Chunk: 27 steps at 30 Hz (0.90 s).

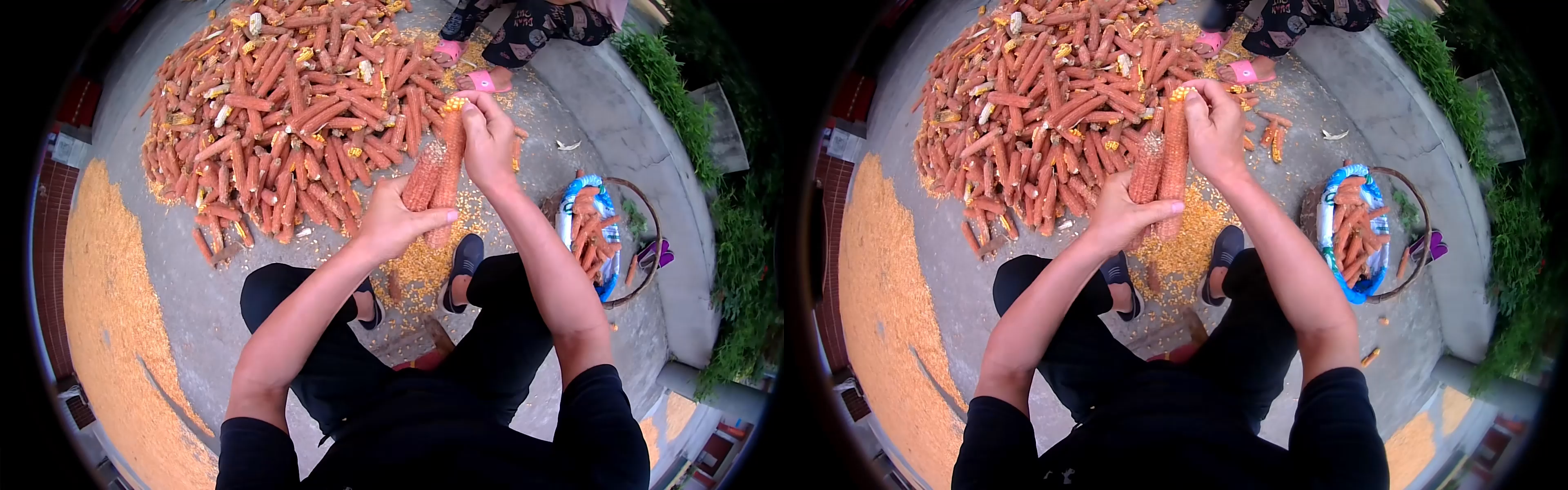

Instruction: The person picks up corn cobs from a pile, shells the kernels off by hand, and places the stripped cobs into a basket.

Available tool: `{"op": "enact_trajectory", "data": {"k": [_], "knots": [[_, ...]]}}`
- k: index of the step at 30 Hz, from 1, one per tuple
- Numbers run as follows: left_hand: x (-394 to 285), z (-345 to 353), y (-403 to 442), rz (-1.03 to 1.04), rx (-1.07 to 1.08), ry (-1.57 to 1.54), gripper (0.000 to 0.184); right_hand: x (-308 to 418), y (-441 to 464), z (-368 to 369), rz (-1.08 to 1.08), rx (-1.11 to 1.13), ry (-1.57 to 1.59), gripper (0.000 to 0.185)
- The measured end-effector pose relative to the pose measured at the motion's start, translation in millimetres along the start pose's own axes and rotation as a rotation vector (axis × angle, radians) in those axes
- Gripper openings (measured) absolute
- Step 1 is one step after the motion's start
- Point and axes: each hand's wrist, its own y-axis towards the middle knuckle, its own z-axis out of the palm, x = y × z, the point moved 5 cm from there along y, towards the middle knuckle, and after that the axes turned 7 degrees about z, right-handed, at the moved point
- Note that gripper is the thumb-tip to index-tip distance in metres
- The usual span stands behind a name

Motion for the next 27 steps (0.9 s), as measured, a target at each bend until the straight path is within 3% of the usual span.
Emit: {"op": "enact_trajectory", "data": {"k": [5, 8, 11, 15, 17, 20, 27], "knots": [[-18.4, -3.2, -0.9, 0.15, -0.109, 0.542, 0.042, 21.5, -11.1, 7.7, 0.007, 0.134, 0.047, 0.025], [-24.0, -1.9, -4.9, 0.211, -0.168, 0.604, 0.051, 27.1, -13.1, 9.5, -0.105, 0.162, -0.031, 0.027], [-25.2, -0.6, -8.1, 0.258, -0.185, 0.695, 0.059, 24.9, -13.0, 8.4, -0.058, 0.179, -0.236, 0.036], [-26.3, 3.6, -12.3, 0.188, -0.161, 0.873, 0.063, 25.4, -13.3, 7.0, -0.094, 0.094, -0.42, 0.048], [-26.1, 4.5, -13.7, 0.11, -0.153, 0.948, 0.064, 18.9, -11.0, 8.8, -0.09, 0.055, -0.441, 0.05], [-20.7, -0.1, -12.3, 0.154, -0.132, 1.05, 0.076, 6.4, -8.6, 11.0, -0.06, 0.051, -0.439, 0.047], [-12.5, -5.0, -10.9, 0.157, -0.136, 0.657, 0.061, 4.0, -10.0, 12.1, -0.009, 0.176, -0.247, 0.031]]}}
